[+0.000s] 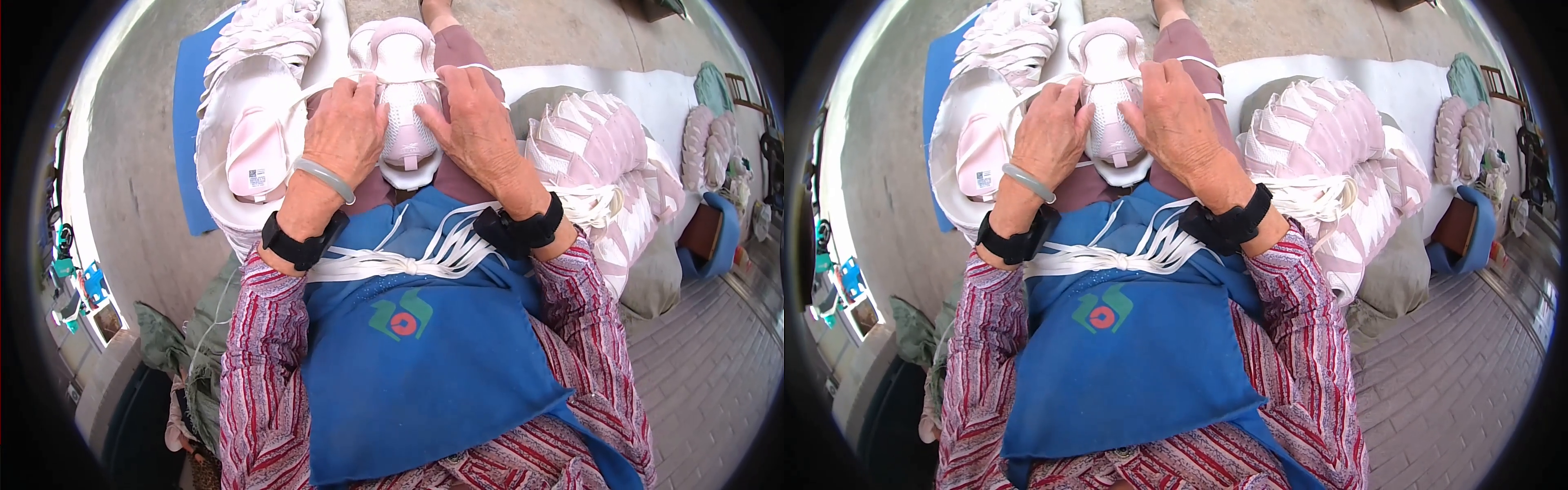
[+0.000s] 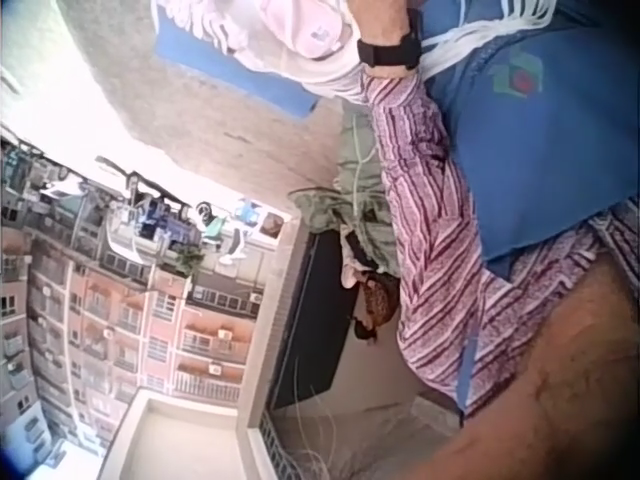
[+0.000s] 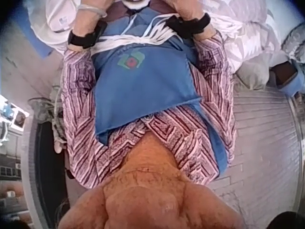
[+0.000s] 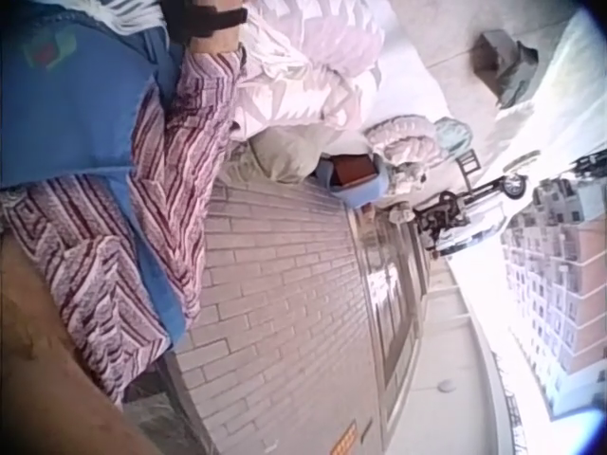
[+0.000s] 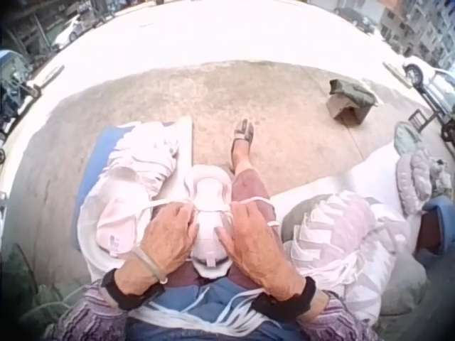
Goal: Lacing a pair of white and pink sneakers by hand.
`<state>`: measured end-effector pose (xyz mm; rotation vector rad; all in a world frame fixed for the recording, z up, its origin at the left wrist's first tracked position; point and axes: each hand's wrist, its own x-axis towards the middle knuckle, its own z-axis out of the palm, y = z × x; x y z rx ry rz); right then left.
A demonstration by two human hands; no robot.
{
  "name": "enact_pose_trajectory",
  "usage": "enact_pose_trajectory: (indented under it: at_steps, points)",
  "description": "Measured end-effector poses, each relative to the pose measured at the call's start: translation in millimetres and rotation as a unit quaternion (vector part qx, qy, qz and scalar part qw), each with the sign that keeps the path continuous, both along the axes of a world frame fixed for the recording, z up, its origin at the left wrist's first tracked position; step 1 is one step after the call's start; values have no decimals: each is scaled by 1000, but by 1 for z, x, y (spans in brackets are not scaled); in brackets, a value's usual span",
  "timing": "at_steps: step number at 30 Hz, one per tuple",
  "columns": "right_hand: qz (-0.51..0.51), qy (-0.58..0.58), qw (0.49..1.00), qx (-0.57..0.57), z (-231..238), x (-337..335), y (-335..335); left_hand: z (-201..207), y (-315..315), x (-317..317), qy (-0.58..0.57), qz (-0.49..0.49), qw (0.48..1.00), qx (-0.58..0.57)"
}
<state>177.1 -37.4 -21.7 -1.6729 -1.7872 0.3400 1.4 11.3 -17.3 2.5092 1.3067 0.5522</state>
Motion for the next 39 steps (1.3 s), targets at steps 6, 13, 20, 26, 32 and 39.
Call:
enact_pose_trajectory:
  at_steps: [6, 13, 20, 26, 32, 39]
  points:
    - [-1, -122, 991, -51, 3, -13, -6, 2, 15, 9, 168, 5, 973, -156]
    - [12, -74, 997, -22, -11, -3, 7, 2, 17, 17, 73, 17, 993, -93]
    - [8, -63, 998, -24, -16, -5, 10, -7, 7, 7, -2, 23, 996, -88]
    - [63, -20, 997, -41, -18, 3, 10, -17, -1, 24, -99, 49, 989, -96]
    - [115, -2, 992, -44, -21, 14, 14, -29, -8, 34, -153, 83, 983, -63]
    - [141, 29, 990, 13, -19, 9, 9, -34, -11, 37, -209, 133, 966, -79]
